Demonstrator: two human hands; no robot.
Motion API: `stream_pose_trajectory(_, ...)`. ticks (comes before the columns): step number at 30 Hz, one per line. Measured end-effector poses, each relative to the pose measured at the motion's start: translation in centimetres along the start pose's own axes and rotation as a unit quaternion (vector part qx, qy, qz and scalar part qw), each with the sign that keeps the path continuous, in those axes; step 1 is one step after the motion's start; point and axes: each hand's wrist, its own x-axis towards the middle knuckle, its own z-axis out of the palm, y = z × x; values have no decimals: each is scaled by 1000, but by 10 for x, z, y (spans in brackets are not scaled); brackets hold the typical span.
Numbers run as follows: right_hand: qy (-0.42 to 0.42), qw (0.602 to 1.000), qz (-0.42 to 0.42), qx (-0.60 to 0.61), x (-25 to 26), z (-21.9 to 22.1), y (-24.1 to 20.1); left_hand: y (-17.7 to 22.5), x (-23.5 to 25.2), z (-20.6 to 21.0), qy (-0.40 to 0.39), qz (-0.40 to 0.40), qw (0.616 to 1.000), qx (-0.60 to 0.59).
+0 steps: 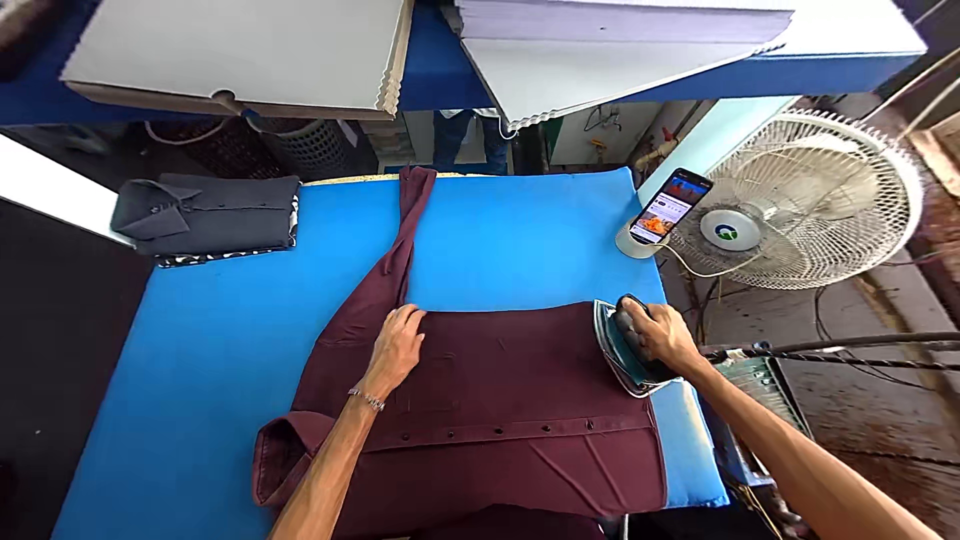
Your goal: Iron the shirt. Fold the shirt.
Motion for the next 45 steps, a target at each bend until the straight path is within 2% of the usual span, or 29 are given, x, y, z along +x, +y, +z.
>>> stream_pose_trajectory(3, 20, 996, 75, 45, -28, -26, 50, -12, -76, -7, 79, -87, 992, -37)
stream_pose_trajectory(6, 79, 972, 169, 143, -51, -55, 90, -25, -168, -23, 203, -190, 958, -71)
stream_pose_trajectory(9, 154, 932, 246, 216, -68, -72, 131, -21, -263, -35, 321, -325, 885, -91)
stream_pose_trajectory(11, 174, 924, 257, 223, -74, -77, 154, -19, -315, -33, 356, -446, 812, -126)
stream_pose_trajectory(13, 186, 936, 242, 176, -77, -80, 169, -23, -353, -23, 336, -572, 719, -205)
stream_pose_trajectory(14, 194, 949, 222, 112, -74, -82, 172, -22, -365, -20, 304, -610, 680, -269)
stream_pose_trajectory(15, 200, 959, 198, 28, -75, -83, 172, -19, -375, -18, 274, -623, 652, -334)
stream_pose_trajectory(17, 196, 961, 152, -125, -83, -80, 159, -14, -391, -6, 251, -611, 630, -409)
stream_pose_trajectory(19, 215, 954, 66, -198, -85, -63, 131, -19, -390, 10, 259, -583, 630, -444)
stream_pose_trajectory(21, 200, 957, -33, -208, -97, -32, 86, -23, -385, 23, 261, -570, 615, -479)
stream_pose_trajectory(24, 74, 973, -131, -178, -113, 50, 7, -35, -384, 35, 240, -576, 578, -525)
stream_pose_trajectory(27, -60, 962, -232, -128, -130, 159, -88, -46, -402, 36, 163, -562, 611, -534)
stream_pose_trajectory(28, -84, 951, -273, -118, -136, 194, -124, -46, -411, 36, 135, -548, 623, -542)
stream_pose_trajectory(30, -108, 920, -360, -110, -145, 255, -200, -42, -428, 39, 98, -515, 617, -587)
stream_pose_trajectory(33, -103, 858, -489, -116, -131, 328, -308, -31, -442, 52, 119, -475, 553, -674)
stream_pose_trajectory(35, -115, 818, -535, -174, -108, 369, -364, -22, -449, 56, 150, -444, 511, -720)
stream_pose_trajectory(36, -122, 804, -546, -202, -97, 386, -384, -19, -452, 54, 160, -431, 503, -732)
stream_pose_trajectory(38, -111, 787, -548, -261, -82, 411, -408, -19, -462, 43, 161, -404, 506, -745)
stream_pose_trajectory(40, -90, 778, -539, -308, -77, 414, -424, -22, -470, 27, 144, -365, 523, -757)
stream_pose_trajectory(43, -100, 778, -523, -334, -81, 380, -427, -18, -470, 2, 142, -330, 541, -760)
stream_pose_trajectory(45, -64, 793, -523, -306, -90, 335, -414, -16, -459, -20, 140, -336, 582, -727)
